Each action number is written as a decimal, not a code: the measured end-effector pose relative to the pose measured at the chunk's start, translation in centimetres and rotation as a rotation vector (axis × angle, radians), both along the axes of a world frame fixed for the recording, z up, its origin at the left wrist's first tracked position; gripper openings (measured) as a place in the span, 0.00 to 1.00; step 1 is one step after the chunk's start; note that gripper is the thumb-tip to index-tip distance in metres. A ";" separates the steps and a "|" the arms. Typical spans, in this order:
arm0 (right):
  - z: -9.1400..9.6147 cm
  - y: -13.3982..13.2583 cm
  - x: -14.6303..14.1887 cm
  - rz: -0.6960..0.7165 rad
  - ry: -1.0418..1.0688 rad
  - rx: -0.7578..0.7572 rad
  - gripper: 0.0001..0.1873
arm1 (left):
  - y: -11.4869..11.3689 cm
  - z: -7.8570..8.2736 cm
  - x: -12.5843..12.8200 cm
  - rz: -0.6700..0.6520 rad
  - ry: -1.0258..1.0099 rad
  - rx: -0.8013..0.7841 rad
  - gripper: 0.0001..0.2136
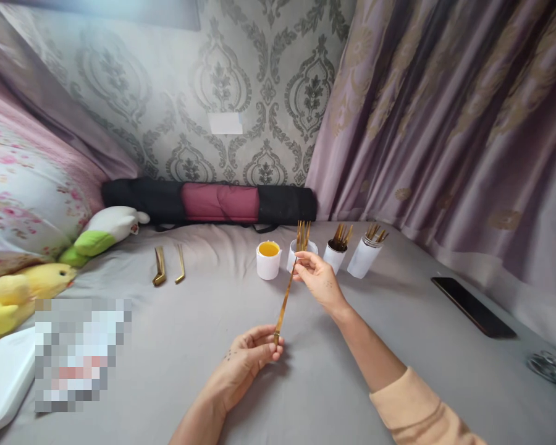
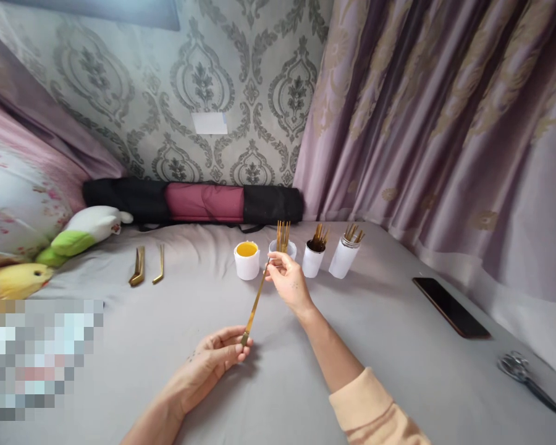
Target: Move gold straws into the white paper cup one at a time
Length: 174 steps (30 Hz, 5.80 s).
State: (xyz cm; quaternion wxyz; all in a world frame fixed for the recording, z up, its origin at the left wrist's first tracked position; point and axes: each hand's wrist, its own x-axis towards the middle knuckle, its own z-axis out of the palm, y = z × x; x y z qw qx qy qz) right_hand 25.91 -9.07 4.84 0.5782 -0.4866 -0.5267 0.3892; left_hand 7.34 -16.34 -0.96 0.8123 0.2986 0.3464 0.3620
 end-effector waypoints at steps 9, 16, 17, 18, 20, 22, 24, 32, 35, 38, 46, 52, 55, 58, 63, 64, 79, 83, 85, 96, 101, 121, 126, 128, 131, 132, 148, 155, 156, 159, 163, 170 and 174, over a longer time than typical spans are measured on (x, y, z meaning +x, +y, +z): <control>0.8 0.0 -0.3 -0.030 0.021 -0.038 0.15 | 0.0 0.2 0.0 -0.010 -0.023 0.002 0.16; 0.4 -0.2 0.5 -0.060 0.055 -0.040 0.14 | 0.2 0.1 0.0 -0.008 -0.046 0.006 0.15; 0.3 -0.2 0.7 -0.068 0.062 -0.042 0.14 | 0.2 0.1 0.0 -0.010 -0.050 0.013 0.14; 0.2 -0.2 0.8 -0.075 0.070 -0.045 0.14 | 0.2 0.1 0.0 -0.013 -0.053 0.020 0.14; 0.1 -0.4 1.1 -0.090 0.084 -0.057 0.15 | 0.1 0.1 0.0 -0.017 -0.056 0.029 0.13; 0.1 -0.5 1.3 -0.099 0.102 -0.075 0.15 | 0.1 0.2 0.0 -0.019 -0.051 0.029 0.13; 0.1 -0.5 1.4 -0.107 0.122 -0.091 0.16 | 0.1 0.2 0.0 -0.015 -0.045 0.020 0.13; 0.6 -0.1 2.5 -0.153 0.176 -0.077 0.15 | 0.5 0.0 -0.1 0.045 -0.023 -0.055 0.14; 1.2 0.2 3.4 -0.187 0.168 -0.052 0.15 | 0.5 0.1 -0.2 0.070 -0.019 -0.091 0.15; 1.9 0.7 4.4 -0.226 0.165 -0.014 0.15 | 0.5 0.4 -0.4 0.090 -0.025 -0.117 0.15; 4.5 2.2 6.7 -0.312 0.145 0.093 0.15 | 0.8 0.5 -0.9 0.165 -0.041 -0.200 0.15; 6.6 3.4 8.1 -0.404 0.105 0.189 0.12 | 1.0 0.3 -1.0 0.185 -0.084 -0.207 0.15; 7.5 4.0 8.5 -0.443 0.067 0.241 0.11 | 0.9 0.1 -1.1 0.188 -0.092 -0.210 0.15; 8.2 4.6 8.9 -0.479 0.012 0.288 0.09 | 0.9 0.0 -1.2 0.190 -0.104 -0.209 0.15; 8.8 6.2 9.5 -0.524 -0.074 0.370 0.08 | 1.0 -0.1 -1.1 0.196 -0.123 -0.215 0.15; 8.8 6.6 9.6 -0.527 -0.084 0.383 0.08 | 1.0 -0.1 -1.1 0.196 -0.123 -0.216 0.15; 7.2 9.9 9.2 -0.362 -0.205 0.252 0.09 | 1.0 -0.3 -1.0 0.222 -0.103 -0.221 0.16; 5.9 10.6 8.9 -0.334 -0.205 0.207 0.09 | 1.0 -0.1 -1.0 0.223 -0.102 -0.228 0.16; 5.5 10.7 8.7 -0.330 -0.211 0.192 0.08 | 1.1 -0.1 -0.9 0.221 -0.097 -0.225 0.15; 3.9 11.4 8.2 -0.296 -0.225 0.100 0.06 | 1.0 -0.1 -1.1 0.221 -0.088 -0.226 0.16; 3.2 11.9 8.1 -0.273 -0.200 0.077 0.04 | 1.1 0.1 -1.0 0.225 -0.095 -0.238 0.15; 2.3 12.7 8.3 -0.302 -0.221 0.010 0.03 | 1.1 -0.1 -1.0 0.238 -0.112 -0.249 0.13; 2.2 13.2 8.6 -0.309 -0.226 0.005 0.03 | 1.1 -0.2 -1.0 0.234 -0.117 -0.243 0.14; 2.0 13.3 8.7 -0.311 -0.229 0.001 0.03 | 1.1 -0.2 -1.0 0.236 -0.116 -0.250 0.14; 1.8 13.3 8.6 -0.318 -0.230 0.001 0.04 | 1.0 -0.2 -0.9 0.241 -0.113 -0.258 0.15; 1.8 13.4 8.6 -0.321 -0.231 0.003 0.05 | 1.0 -0.3 -0.9 0.244 -0.110 -0.257 0.15; 1.1 13.4 8.9 -0.352 -0.348 -0.025 0.15 | 1.3 -0.5 -0.9 0.231 -0.100 -0.225 0.17; 0.8 12.6 9.0 -0.395 -0.383 0.007 0.14 | 1.3 -0.4 -0.9 0.214 -0.108 -0.200 0.15; 0.7 12.5 9.0 -0.404 -0.384 0.014 0.14 | 1.2 -0.4 -0.9 0.216 -0.108 -0.201 0.15; 0.6 11.9 8.9 -0.423 -0.382 0.034 0.14 | 1.2 -0.5 -0.9 0.218 -0.109 -0.202 0.15; 0.6 10.9 8.6 -0.425 -0.364 0.066 0.14 | 1.3 -0.5 -0.9 0.209 -0.118 -0.194 0.15; 1.0 9.2 7.6 -0.382 -0.251 0.139 0.13 | 1.4 -0.2 -1.0 0.201 -0.124 -0.204 0.15; 1.2 8.6 7.4 -0.358 -0.211 0.155 0.12 | 1.4 -0.2 -1.0 0.197 -0.134 -0.200 0.14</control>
